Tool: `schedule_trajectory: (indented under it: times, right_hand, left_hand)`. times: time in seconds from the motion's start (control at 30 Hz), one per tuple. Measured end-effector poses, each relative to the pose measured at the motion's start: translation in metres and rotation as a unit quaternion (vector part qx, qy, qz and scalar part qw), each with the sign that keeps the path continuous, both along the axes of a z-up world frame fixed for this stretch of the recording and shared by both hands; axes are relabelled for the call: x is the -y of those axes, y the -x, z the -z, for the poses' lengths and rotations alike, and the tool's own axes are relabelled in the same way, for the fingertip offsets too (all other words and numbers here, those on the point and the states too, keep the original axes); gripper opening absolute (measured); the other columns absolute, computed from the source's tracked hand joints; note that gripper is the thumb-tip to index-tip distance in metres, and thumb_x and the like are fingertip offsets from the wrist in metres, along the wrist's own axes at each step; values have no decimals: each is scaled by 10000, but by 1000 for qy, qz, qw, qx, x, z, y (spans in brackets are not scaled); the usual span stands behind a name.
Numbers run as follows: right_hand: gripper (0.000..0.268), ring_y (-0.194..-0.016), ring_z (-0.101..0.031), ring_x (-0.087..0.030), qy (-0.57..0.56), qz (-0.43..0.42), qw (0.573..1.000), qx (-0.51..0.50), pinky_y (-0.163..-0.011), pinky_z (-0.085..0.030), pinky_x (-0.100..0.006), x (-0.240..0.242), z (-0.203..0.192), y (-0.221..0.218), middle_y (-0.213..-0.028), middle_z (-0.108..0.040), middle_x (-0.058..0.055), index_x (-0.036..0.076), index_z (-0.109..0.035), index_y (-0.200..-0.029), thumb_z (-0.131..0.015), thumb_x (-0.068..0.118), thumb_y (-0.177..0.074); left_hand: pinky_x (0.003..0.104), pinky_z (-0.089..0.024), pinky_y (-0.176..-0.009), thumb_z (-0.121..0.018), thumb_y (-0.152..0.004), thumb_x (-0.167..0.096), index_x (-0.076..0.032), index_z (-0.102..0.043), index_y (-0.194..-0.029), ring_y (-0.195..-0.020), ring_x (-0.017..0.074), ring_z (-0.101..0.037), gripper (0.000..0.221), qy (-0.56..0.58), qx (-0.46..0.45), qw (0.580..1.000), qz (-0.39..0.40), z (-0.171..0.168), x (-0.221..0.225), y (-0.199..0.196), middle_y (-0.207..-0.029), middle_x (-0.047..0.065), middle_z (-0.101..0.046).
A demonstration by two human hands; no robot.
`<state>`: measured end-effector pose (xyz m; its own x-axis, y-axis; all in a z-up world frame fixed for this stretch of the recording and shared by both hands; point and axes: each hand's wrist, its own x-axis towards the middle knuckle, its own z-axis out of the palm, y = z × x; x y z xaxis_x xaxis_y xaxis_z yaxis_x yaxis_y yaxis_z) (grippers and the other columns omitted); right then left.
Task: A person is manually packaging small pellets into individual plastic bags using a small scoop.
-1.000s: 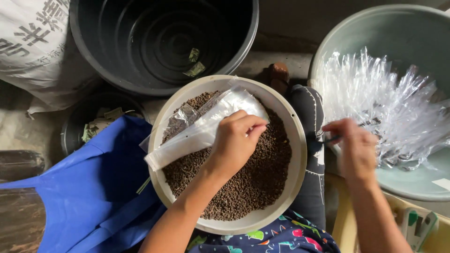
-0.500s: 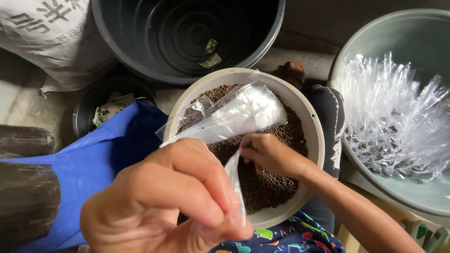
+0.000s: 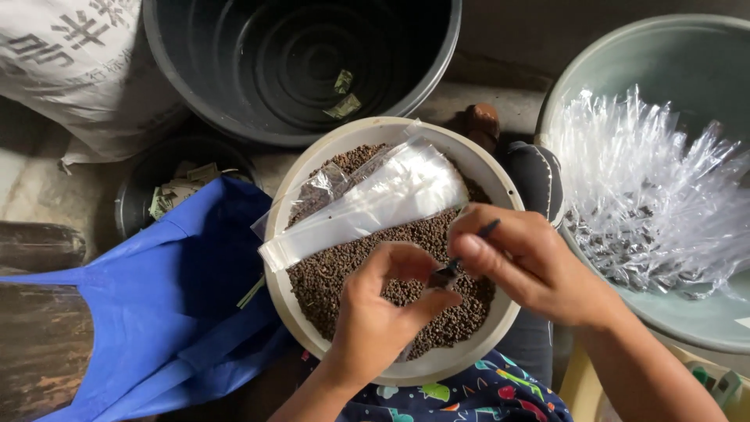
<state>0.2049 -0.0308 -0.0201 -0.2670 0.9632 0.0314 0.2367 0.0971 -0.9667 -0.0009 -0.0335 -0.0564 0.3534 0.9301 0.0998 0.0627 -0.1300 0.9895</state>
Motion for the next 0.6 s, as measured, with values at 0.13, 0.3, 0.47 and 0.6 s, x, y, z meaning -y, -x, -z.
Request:
schedule_trajectory:
  times: [0.13,0.3,0.47,0.6]
  right_hand:
    - [190,-955,-666,-187,-91,87,989,-74,-877,-561,-282,11,1,-12,-1070,-703,-150,-17,-661,-1056,-488,60,-1037]
    - [216,-898,-623,-156,-47,44,997,-50,-748,-528,-265,9,36,29,-1108,-674,-112,-25,-651,-1166,-548,51,-992]
    - [518,-1062,-654,-191,2,-1,999,-40,-922,-550,-319,5,56,31,-1222,-698,-114,-2,-571,-1323,-677,68,-821]
    - [155,-881,-632,-187,-115,40,993,12,-787,-541,-309,7,26,21,-939,-650,-65,25,-727,-922,-738,71,-775]
  left_hand:
    - [248,-630,-768,-863,-724,-33,-33,-641,-1039,-789,134,-745,385,-58,13,998,-22,-19,-17,-3,-877,49,-765]
    - [226,-592,-777,-855,-748,45,-20,-626,-1046,-804,108,-684,382,-85,26,995,-49,-65,-28,3,-884,49,-719]
    - [256,-568,-800,-875,-728,37,-33,-606,-931,-792,138,-639,344,-126,61,990,-25,-80,-28,10,-871,55,-680]
    - [383,-541,-1058,-846,-761,-184,12,-540,-1250,-1163,280,-659,609,-129,-11,990,62,-46,-31,-5,-1234,146,-617]
